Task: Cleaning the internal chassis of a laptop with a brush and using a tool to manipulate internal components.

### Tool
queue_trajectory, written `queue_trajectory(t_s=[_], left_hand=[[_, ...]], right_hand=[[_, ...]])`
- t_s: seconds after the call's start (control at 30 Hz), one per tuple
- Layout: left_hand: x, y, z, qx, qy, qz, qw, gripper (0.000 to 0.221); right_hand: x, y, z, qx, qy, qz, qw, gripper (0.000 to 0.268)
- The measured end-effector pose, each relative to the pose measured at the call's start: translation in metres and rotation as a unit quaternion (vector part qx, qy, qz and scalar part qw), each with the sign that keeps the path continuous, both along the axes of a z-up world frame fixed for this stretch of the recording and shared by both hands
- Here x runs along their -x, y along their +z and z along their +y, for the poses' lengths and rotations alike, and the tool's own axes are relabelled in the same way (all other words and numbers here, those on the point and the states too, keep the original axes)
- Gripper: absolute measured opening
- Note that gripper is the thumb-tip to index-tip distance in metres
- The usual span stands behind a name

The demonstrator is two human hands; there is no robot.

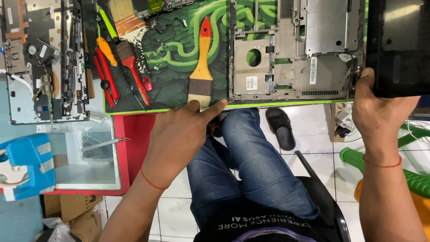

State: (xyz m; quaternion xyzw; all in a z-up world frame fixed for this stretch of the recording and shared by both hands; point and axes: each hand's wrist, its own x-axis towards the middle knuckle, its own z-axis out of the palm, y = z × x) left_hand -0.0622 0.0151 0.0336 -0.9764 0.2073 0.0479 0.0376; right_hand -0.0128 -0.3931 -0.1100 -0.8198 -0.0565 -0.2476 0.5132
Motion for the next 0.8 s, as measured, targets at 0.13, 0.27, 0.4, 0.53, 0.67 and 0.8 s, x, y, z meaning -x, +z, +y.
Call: queue_trajectory(t_s=[0.13, 0.27, 0.4, 0.53, 0.67, 0.8], left_hand=[[0.011, 0.003, 0.007, -0.070, 0.000, -0.070, 0.995, 0.061], [0.007, 0.015, 0.006, 0.083, 0.071, -0.084, 0.990, 0.069], [-0.030, -0.016, 0.020, 0.251, 0.156, -0.138, 0.945, 0.018], [-0.060, -0.051, 0.016, 0.220, 0.261, -0.110, 0.933, 0.011], [-0.081, -0.075, 0.013, 0.196, 0.262, -0.150, 0.933, 0.019], [-0.086, -0.081, 0.015, 0.121, 0.190, -0.268, 0.937, 0.024]], right_hand=[[0.002, 0.022, 0.010, 0.012, 0.021, 0.003, 1.000, 0.020], [0.004, 0.029, 0.010, 0.078, 0.025, -0.012, 0.997, 0.031], [-0.002, -0.010, -0.008, 0.014, -0.045, 0.033, 0.998, 0.005], [-0.003, 0.006, 0.002, 0.014, 0.002, 0.006, 1.000, 0.020], [-0.001, 0.000, -0.004, 0.068, -0.018, -0.005, 0.997, 0.010], [-0.008, -0.006, 0.002, -0.052, -0.027, 0.025, 0.998, 0.021]])
